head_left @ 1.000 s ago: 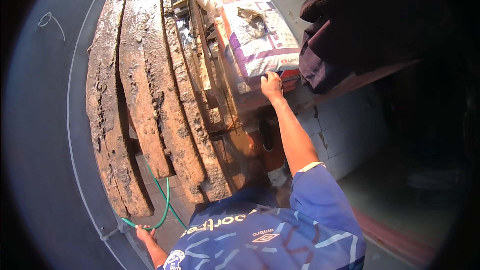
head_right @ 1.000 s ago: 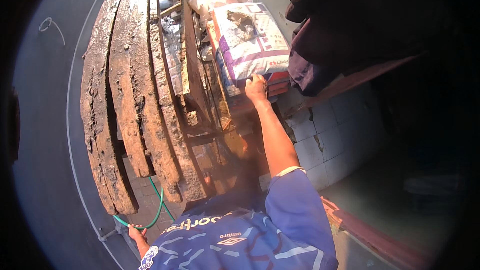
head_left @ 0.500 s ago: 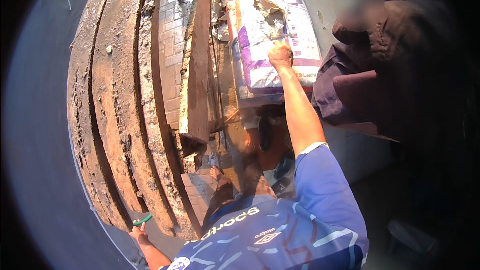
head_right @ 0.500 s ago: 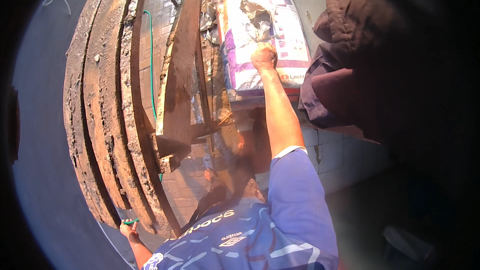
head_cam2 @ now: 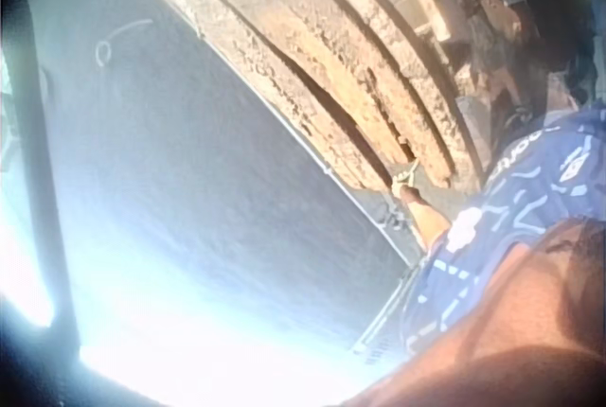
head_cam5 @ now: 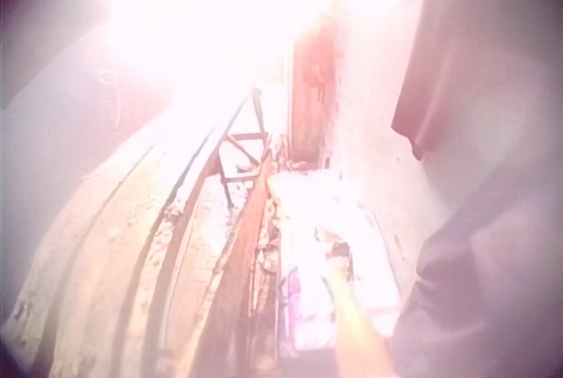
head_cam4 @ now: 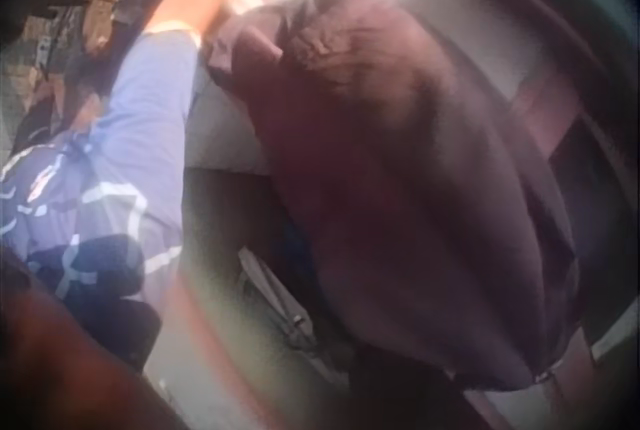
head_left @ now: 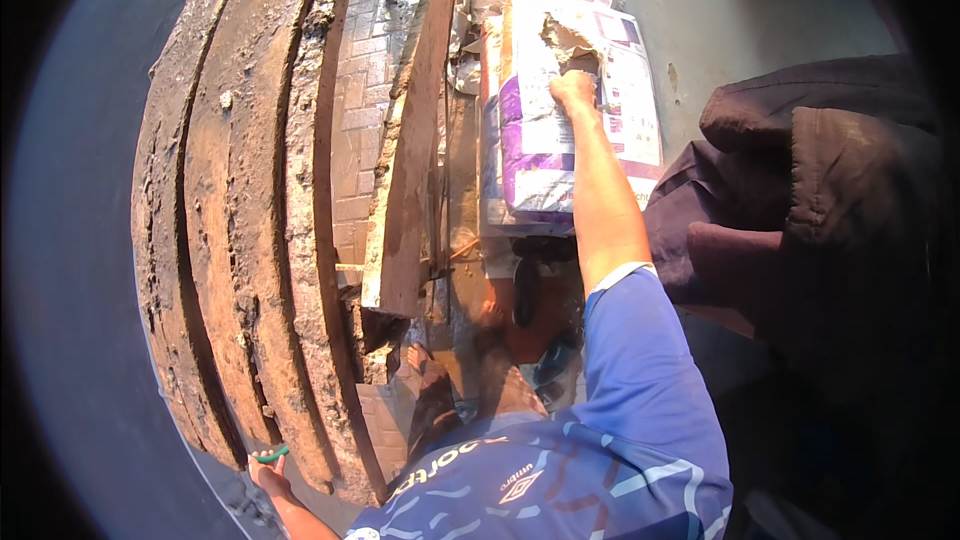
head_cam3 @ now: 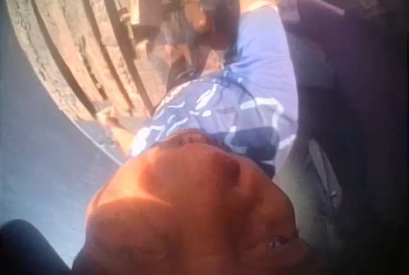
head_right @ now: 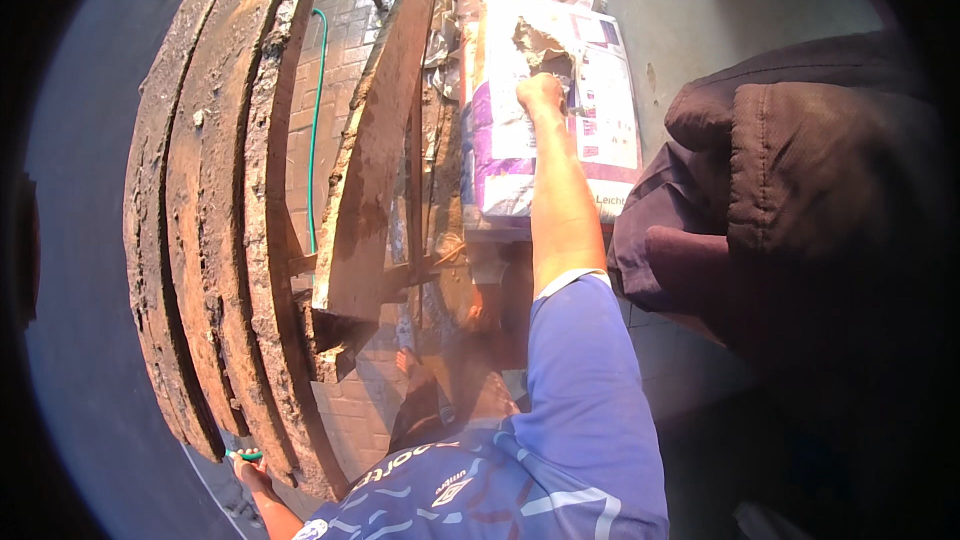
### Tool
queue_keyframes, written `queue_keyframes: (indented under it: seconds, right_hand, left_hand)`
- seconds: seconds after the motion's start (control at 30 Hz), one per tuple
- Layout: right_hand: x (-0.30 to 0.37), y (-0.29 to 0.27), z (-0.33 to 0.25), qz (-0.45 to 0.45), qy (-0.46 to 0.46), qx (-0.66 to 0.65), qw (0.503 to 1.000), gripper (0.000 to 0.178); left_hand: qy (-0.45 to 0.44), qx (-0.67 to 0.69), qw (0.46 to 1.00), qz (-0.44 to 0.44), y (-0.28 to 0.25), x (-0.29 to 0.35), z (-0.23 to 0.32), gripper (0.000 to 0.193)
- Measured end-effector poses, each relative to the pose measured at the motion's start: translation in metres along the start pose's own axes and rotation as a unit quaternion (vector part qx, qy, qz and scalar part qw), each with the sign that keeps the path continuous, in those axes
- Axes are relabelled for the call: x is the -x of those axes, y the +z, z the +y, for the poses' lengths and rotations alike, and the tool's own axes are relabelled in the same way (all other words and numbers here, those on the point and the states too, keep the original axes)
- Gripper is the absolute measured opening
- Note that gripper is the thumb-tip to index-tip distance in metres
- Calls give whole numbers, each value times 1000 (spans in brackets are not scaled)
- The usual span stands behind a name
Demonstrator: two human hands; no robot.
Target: The person uses a green hose to spray water on a paved outdoor area, cleaning the ground and a stack of wooden planks. The person moves around the area to cover different sections and briefly touches a bag of material before continuing to spray the wood.
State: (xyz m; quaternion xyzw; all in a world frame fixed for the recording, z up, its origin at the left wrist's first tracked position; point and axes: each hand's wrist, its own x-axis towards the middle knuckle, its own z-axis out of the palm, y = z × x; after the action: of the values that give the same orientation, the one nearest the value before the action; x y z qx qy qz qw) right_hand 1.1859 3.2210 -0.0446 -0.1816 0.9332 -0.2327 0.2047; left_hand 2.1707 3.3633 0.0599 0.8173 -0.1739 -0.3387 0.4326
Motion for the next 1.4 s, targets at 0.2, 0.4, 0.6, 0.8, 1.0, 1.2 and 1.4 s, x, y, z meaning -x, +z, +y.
queue_keyframes:
  seconds: [0.2,0.4,0.6,0.8,1.0,1.2,1.4]
  right_hand:
    - [28,5,-21,42,18,-42,998,38]
    - [46,33,-30,107,-2,85,991,32]
    - [37,33,-25,109,-25,91,990,26]
    - [21,0,-4,-9,-4,-81,997,32]
    - [-6,-4,15,0,-37,-34,999,32]
    - [1,-20,3,-6,-51,-7,999,36]
    - [54,5,33,99,-239,0,966,35]
  left_hand:
    - [14,21,999,21,20,18,2,35]
    - [55,-16,998,6,18,15,-4,42]
    - [89,-81,992,-30,10,1,-9,45]
    - [59,-24,997,-51,-5,-16,-12,49]
    - [30,-3,1000,-10,32,31,4,40]
    - [41,11,999,1,12,30,-7,40]
    - [20,62,997,36,14,31,-9,39]
